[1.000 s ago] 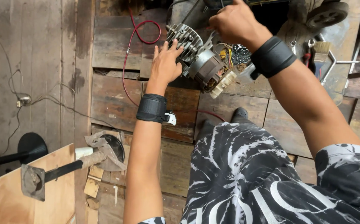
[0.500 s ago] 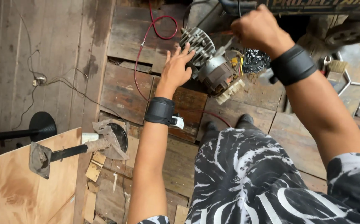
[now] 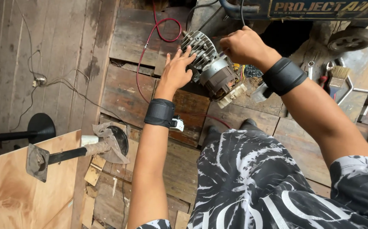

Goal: Cleaning and repairing the pump head of an air compressor.

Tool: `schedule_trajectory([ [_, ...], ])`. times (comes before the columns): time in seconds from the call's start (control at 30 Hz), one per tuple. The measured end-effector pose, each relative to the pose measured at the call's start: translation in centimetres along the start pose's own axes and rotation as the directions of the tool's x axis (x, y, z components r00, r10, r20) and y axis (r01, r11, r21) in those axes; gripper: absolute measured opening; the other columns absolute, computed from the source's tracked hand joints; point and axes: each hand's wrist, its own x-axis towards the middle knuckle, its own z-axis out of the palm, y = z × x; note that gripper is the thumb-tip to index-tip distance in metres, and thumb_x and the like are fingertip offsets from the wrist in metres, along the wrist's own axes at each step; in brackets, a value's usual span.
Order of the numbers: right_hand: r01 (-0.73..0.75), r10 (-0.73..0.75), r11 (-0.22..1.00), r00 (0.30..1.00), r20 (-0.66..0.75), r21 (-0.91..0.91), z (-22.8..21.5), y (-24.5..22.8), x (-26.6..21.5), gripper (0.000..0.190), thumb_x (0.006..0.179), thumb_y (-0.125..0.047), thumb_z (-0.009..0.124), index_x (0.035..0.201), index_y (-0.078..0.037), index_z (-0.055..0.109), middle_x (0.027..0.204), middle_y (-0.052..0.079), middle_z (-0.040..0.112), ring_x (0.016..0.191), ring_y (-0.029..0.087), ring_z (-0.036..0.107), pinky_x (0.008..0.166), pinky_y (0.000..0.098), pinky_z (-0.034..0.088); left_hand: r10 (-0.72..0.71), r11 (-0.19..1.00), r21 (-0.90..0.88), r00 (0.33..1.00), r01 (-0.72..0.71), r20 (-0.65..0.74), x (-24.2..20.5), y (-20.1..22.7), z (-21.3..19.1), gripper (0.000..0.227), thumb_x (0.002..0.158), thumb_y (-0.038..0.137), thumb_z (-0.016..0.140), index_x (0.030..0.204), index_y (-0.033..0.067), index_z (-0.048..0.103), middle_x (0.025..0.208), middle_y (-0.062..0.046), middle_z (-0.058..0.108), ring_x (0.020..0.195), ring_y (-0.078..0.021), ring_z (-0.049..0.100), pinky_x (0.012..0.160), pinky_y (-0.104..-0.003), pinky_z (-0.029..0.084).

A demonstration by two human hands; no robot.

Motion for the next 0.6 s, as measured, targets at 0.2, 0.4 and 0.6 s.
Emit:
schedule_trajectory([
  [0.2,-0.148,0.147,0.989,0.989,0.025,0.02,1.9,-3.4,-0.2,0.007,0.093,-0.015,0.066,0.09,-0.015,0.072,0.074,0.007,0.07,0.069,0.028,0.068,0.076,0.043,0.047,0.027,0.999,0.023,1.0,-0.027,-0.012,0.6,-1.0,-0.1,0.061,0.082,0.007,0.064,0.142,0.0195,0.061,0.161,-0.005,0.04,0.148,-0.038,0.035,0.123,-0.06,0.014],
  [0.4,-0.176,0.214,0.968,0.951,-0.223,0.178,4.0,-7.0,-2.4,0.007,0.092,-0.015,0.07,0.095,-0.009,0.072,0.088,0.011,0.071,0.08,0.035,0.067,0.074,0.0457,0.048,0.146,0.986,0.083,0.988,-0.142,-0.047,0.8,-1.0,-0.7,0.064,0.082,-0.005,0.056,0.139,0.0222,0.064,0.153,-0.006,0.053,0.147,-0.0392,0.039,0.124,-0.061,0.01],
  [0.6,-0.401,0.44,0.892,0.876,-0.196,0.208,3.5,-9.1,-3.8,0.011,0.093,-0.02,0.074,0.094,-0.009,0.072,0.087,0.013,0.07,0.079,0.037,0.067,0.067,0.0477,0.052,0.394,0.919,0.039,0.909,-0.392,-0.138,2.2,-3.2,-1.4,0.069,0.082,-0.011,0.052,0.143,0.019,0.062,0.135,-0.014,0.067,0.14,-0.0424,0.046,0.124,-0.063,0.01],
])
